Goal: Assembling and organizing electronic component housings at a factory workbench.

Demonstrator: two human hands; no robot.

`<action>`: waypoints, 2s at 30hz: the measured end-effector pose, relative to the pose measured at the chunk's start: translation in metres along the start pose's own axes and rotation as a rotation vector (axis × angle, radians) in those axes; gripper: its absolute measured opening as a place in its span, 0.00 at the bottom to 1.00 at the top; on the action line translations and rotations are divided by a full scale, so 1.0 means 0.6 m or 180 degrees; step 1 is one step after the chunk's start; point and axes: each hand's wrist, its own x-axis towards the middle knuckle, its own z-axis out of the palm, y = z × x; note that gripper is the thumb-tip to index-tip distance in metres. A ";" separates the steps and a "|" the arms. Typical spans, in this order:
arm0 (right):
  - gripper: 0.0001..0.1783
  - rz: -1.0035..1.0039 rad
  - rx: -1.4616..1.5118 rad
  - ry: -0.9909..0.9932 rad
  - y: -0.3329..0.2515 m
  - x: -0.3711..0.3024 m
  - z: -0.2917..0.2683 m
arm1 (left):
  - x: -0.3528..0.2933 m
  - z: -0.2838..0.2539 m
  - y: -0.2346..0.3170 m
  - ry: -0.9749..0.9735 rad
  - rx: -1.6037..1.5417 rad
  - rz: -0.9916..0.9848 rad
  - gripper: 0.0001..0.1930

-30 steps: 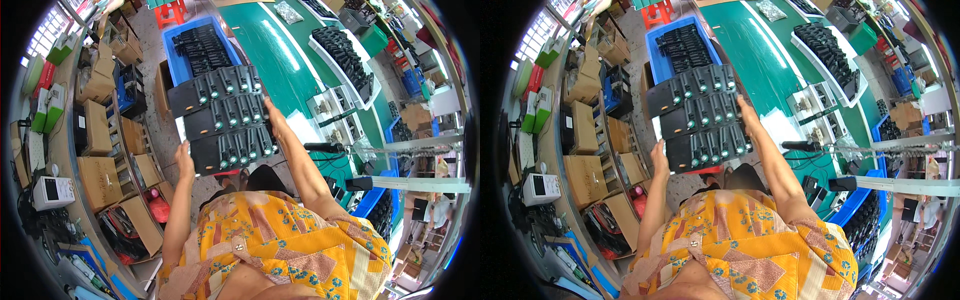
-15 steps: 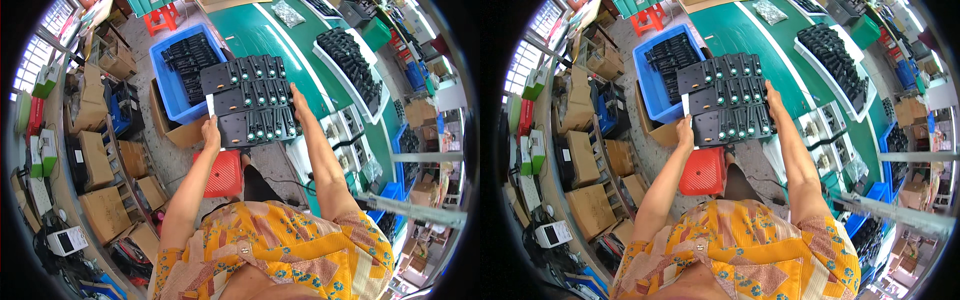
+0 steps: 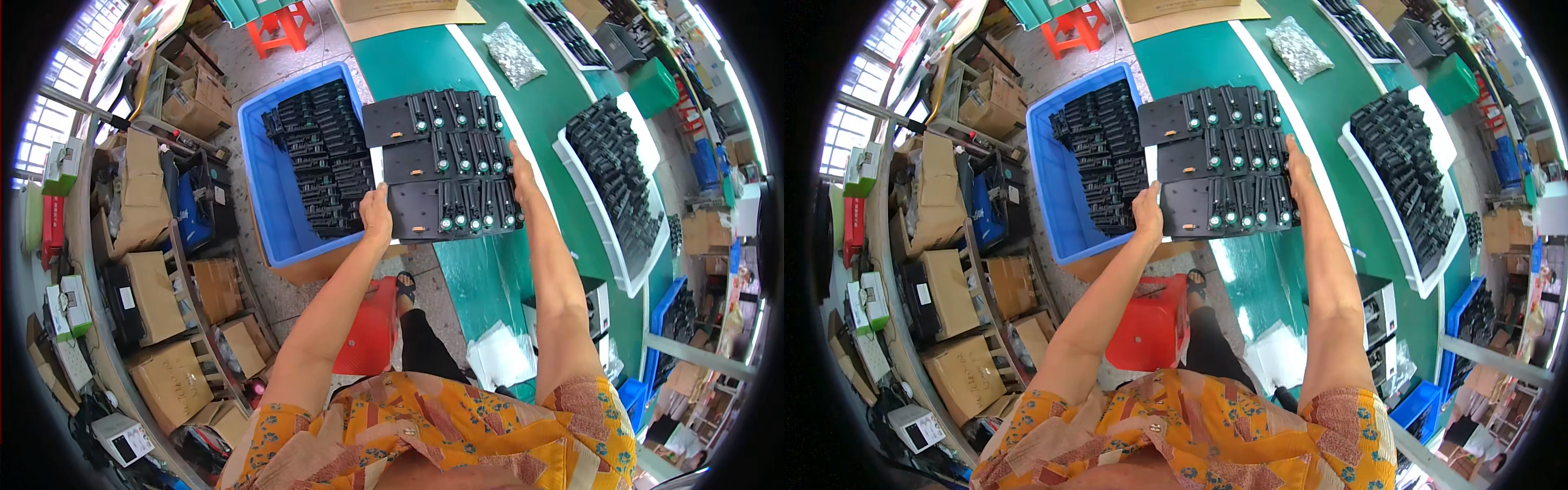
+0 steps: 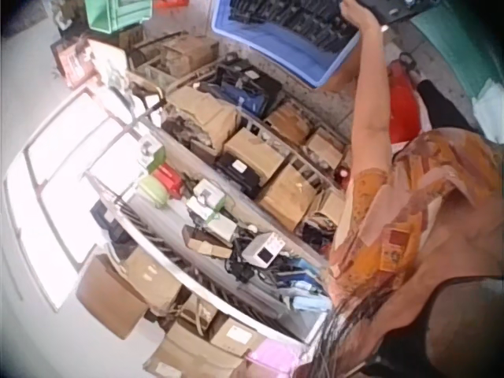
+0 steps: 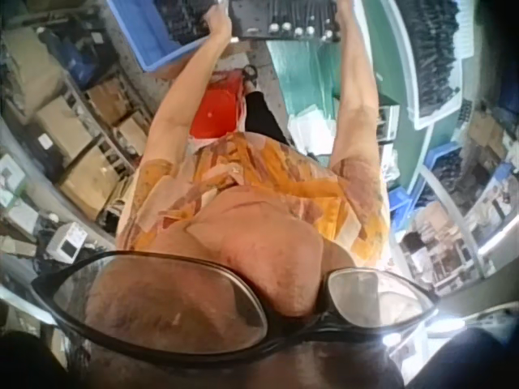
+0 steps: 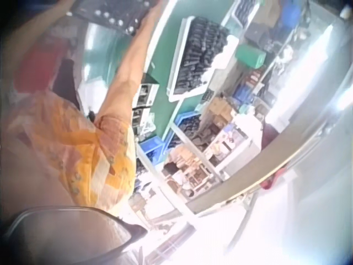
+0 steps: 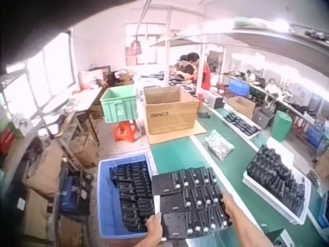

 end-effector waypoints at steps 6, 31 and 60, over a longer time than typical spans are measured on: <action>0.52 -0.0102 -0.0160 -0.0015 -0.075 0.065 0.039 | 0.079 0.047 0.006 0.0084 -0.0522 -0.0121 0.20; 0.18 -0.0283 0.2726 0.1341 -0.012 -0.114 0.134 | 0.265 0.113 0.104 0.0251 0.1163 0.0400 0.29; 0.23 -0.0704 0.2688 -0.0190 -0.073 0.085 0.179 | 0.385 0.203 0.254 0.0281 0.3479 0.0679 0.19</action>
